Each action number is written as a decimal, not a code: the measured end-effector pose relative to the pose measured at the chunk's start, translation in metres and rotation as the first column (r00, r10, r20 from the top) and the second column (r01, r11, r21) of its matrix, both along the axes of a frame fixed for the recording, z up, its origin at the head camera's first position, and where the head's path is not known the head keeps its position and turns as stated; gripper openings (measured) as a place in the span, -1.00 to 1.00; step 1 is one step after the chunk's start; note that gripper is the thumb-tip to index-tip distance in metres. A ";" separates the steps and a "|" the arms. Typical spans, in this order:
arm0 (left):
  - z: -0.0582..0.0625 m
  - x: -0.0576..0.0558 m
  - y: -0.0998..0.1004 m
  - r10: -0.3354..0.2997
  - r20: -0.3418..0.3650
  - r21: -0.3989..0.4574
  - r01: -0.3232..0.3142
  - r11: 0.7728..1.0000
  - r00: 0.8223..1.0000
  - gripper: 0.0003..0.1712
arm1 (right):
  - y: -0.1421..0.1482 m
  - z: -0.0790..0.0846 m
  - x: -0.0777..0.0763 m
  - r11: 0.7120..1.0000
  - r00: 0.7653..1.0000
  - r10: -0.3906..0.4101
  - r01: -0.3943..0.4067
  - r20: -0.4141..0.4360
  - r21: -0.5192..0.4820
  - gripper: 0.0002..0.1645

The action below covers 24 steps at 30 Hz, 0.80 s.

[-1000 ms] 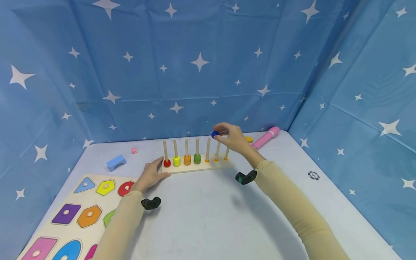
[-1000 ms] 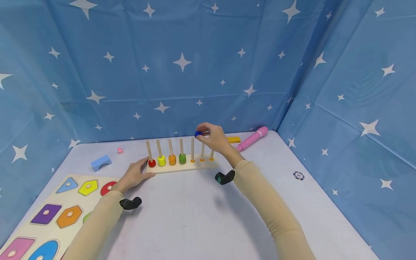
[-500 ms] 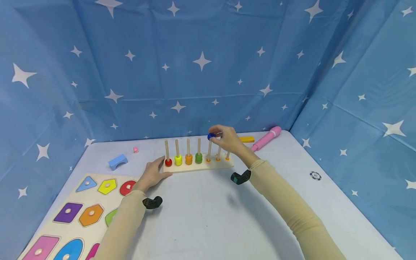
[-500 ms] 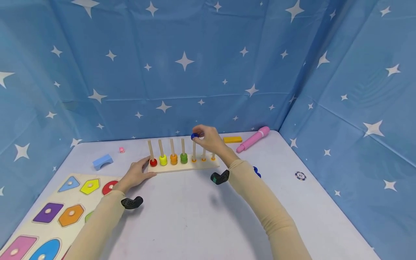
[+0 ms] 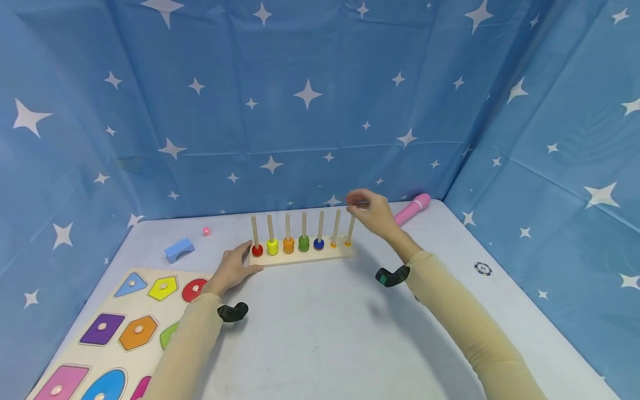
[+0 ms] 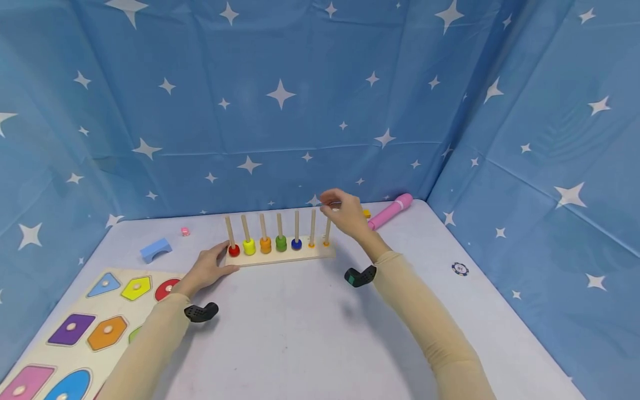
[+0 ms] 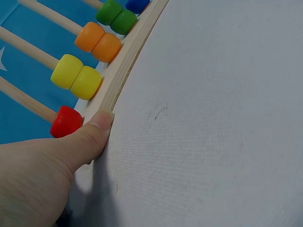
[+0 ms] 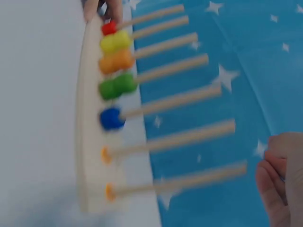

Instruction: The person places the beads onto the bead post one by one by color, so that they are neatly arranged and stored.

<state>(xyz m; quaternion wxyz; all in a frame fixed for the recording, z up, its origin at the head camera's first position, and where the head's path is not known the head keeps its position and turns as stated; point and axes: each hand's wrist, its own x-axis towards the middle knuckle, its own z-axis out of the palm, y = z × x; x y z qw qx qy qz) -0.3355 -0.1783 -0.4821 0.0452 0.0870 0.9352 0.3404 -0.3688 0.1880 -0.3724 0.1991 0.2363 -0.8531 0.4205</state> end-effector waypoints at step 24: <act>0.000 0.000 0.000 0.011 0.018 -0.012 -0.011 1.000 1.000 -0.01 | 0.138 -0.083 0.065 0.949 0.929 -0.282 0.234 0.241 0.210 -0.61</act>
